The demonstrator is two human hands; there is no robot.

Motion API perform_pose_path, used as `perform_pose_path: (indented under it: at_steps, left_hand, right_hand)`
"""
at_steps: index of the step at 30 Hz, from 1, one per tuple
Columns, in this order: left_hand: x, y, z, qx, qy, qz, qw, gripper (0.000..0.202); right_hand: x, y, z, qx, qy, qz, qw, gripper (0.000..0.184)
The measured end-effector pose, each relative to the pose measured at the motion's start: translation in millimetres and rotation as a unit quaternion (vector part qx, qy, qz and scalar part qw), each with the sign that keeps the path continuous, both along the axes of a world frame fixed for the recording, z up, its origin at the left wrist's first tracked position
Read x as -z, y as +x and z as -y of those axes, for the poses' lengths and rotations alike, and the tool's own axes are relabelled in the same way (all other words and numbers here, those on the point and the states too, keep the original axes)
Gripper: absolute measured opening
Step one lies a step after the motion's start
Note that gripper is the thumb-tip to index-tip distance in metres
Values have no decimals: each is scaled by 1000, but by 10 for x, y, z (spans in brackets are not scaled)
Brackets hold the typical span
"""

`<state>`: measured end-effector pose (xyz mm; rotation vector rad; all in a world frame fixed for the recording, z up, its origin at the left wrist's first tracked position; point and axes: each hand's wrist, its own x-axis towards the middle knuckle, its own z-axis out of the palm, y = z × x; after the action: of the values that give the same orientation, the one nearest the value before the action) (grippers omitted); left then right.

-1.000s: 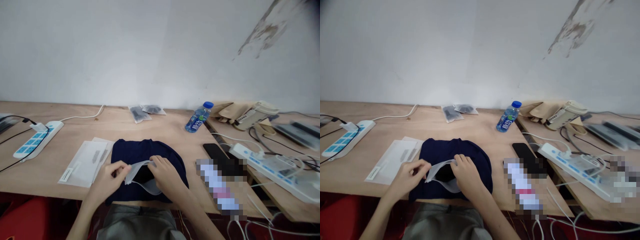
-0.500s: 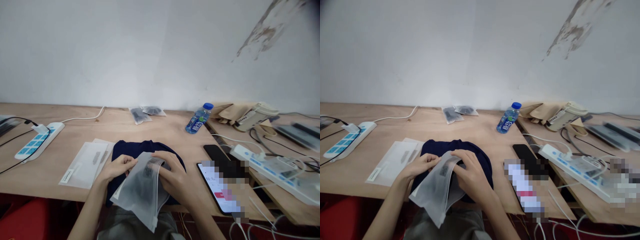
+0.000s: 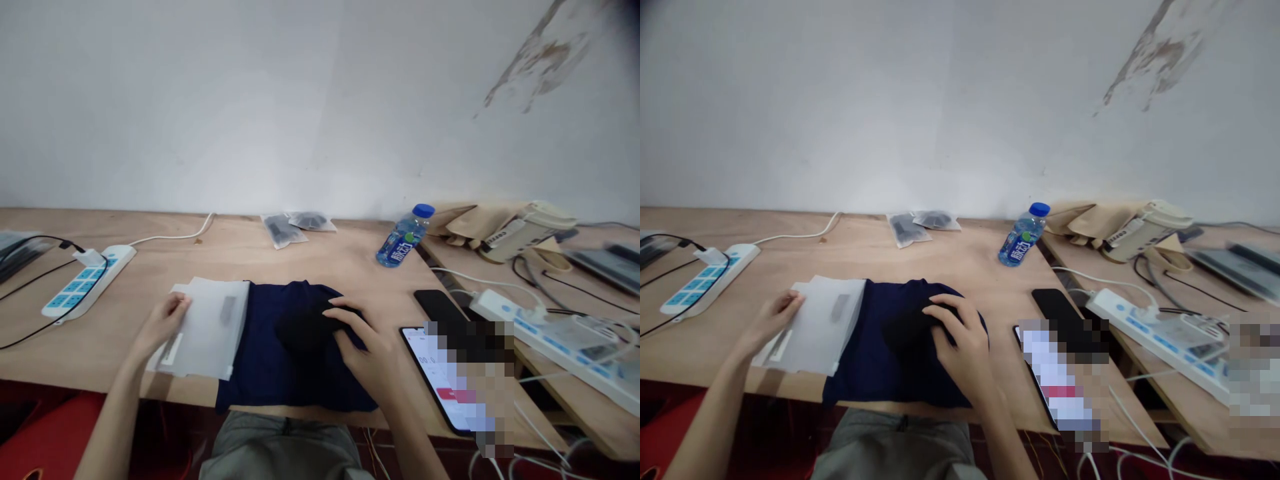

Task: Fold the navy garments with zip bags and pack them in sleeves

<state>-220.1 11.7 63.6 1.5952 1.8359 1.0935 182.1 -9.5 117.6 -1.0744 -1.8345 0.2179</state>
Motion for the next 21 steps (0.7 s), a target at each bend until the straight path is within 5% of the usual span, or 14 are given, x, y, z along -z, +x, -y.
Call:
perform_pose_path:
  at_steps: [3, 6, 10, 13, 17, 21]
  left_hand:
    - [118, -440, 4, -62, 17, -79, 995, 36]
    - [185, -484, 49, -125, 67, -185, 973, 40]
    - [129, 191, 184, -93, 117, -190, 970, 47]
    - [93, 861, 326, -21, 60, -30, 997, 44]
    - [137, 1375, 495, -3, -10, 164, 986, 46]
    - [156, 1507, 574, -10, -41, 104, 994, 46]
  right_hand:
    - [20, 16, -16, 13, -29, 3, 999, 23]
    - [-54, -8, 35, 16, -55, 12, 998, 19]
    - [-237, -94, 94, 14, -133, -30, 991, 12]
    - [-206, -132, 29, -9, -229, -107, 968, 15]
    - [201, -115, -70, -22, -326, -207, 922, 23]
    - [606, -133, 5, -10, -423, -268, 866, 29]
